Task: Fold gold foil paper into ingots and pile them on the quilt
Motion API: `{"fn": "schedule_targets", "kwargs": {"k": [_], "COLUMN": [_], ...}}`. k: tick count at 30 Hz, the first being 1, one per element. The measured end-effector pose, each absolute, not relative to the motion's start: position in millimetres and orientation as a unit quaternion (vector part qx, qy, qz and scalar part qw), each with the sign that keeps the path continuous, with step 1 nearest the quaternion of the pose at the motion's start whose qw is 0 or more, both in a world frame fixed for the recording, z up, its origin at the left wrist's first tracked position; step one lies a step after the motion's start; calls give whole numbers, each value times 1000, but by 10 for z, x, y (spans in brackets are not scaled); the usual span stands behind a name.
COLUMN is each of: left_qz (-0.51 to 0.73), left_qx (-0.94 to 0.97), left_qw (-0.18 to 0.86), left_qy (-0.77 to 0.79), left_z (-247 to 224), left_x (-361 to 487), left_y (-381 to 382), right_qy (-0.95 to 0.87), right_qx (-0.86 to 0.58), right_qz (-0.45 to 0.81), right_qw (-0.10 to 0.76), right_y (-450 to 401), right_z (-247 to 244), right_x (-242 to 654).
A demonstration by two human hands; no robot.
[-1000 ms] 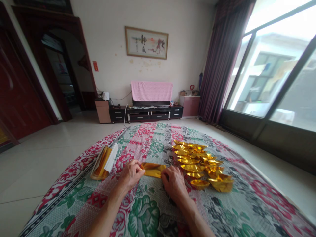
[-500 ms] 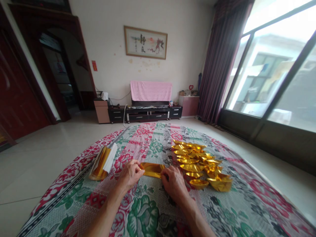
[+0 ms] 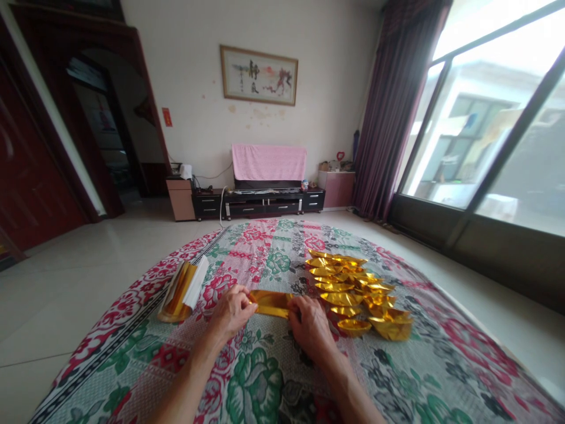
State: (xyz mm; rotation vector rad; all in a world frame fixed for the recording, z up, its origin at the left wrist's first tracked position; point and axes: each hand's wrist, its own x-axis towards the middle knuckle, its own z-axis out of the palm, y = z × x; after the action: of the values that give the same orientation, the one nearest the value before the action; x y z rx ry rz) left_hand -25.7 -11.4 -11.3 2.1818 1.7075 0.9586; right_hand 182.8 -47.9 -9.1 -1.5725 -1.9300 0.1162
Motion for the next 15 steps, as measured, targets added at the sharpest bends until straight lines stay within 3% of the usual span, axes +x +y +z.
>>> {"fn": "schedule_targets", "kwargs": {"k": [15], "left_qz": [312], "left_qx": [743], "left_qw": [92], "left_qy": [584], "left_z": [-88], "left_x": [-243], "left_y": [-136], "right_qy": [-732], "right_qx": [-610], "right_qz": [54], "right_qw": [298], "right_y": [-476], "right_z": [-46], "right_x": [1812]}}
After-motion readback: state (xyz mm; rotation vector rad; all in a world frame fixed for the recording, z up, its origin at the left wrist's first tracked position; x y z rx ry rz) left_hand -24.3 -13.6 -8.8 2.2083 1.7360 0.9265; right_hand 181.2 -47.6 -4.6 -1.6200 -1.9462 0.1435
